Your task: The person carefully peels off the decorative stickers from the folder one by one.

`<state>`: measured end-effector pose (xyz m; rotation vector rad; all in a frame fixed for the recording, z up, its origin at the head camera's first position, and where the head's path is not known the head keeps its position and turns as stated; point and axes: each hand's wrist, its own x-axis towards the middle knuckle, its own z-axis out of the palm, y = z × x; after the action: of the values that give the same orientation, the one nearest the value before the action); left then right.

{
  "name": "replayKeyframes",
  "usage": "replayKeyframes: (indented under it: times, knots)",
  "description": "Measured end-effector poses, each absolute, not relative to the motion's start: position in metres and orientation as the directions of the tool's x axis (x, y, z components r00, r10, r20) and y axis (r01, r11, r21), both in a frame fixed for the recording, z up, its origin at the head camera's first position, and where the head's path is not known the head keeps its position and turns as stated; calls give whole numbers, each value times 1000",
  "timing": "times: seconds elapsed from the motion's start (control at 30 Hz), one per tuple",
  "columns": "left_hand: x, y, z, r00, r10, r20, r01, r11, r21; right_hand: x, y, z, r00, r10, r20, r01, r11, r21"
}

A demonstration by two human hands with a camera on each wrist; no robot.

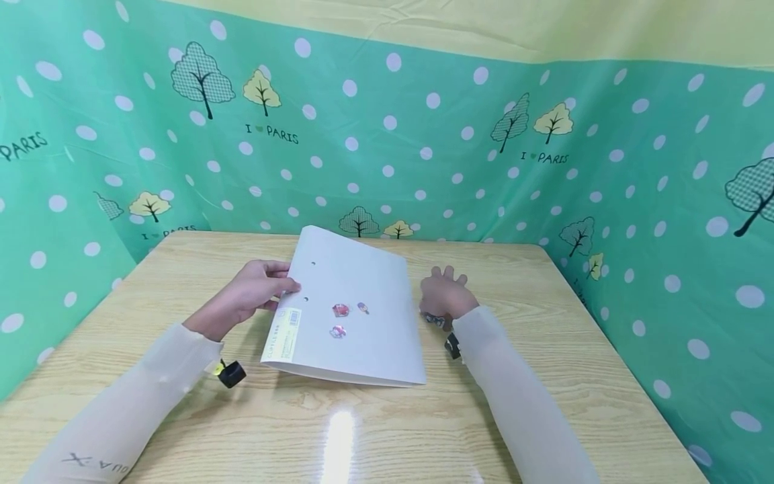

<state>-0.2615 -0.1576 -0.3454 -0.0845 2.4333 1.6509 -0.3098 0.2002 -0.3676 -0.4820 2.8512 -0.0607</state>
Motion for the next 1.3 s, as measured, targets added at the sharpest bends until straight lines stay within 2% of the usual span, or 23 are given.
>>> replayKeyframes:
  times: [0.67, 1.07, 1.3]
  knots:
    - [-263, -158, -347, -977, 74, -201, -163, 354, 921, -305, 194, -367, -938, -327, -116, -322, 945, -59]
    - [-263, -157, -347, -976, 77, -203, -164, 354, 921, -294, 175, -362, -926, -376, -26, -371, 922, -113]
    - [-263, -158, -347, -976, 71, -206, -168, 361, 917, -284, 158, -351, -903, -428, 37, -430, 898, -99]
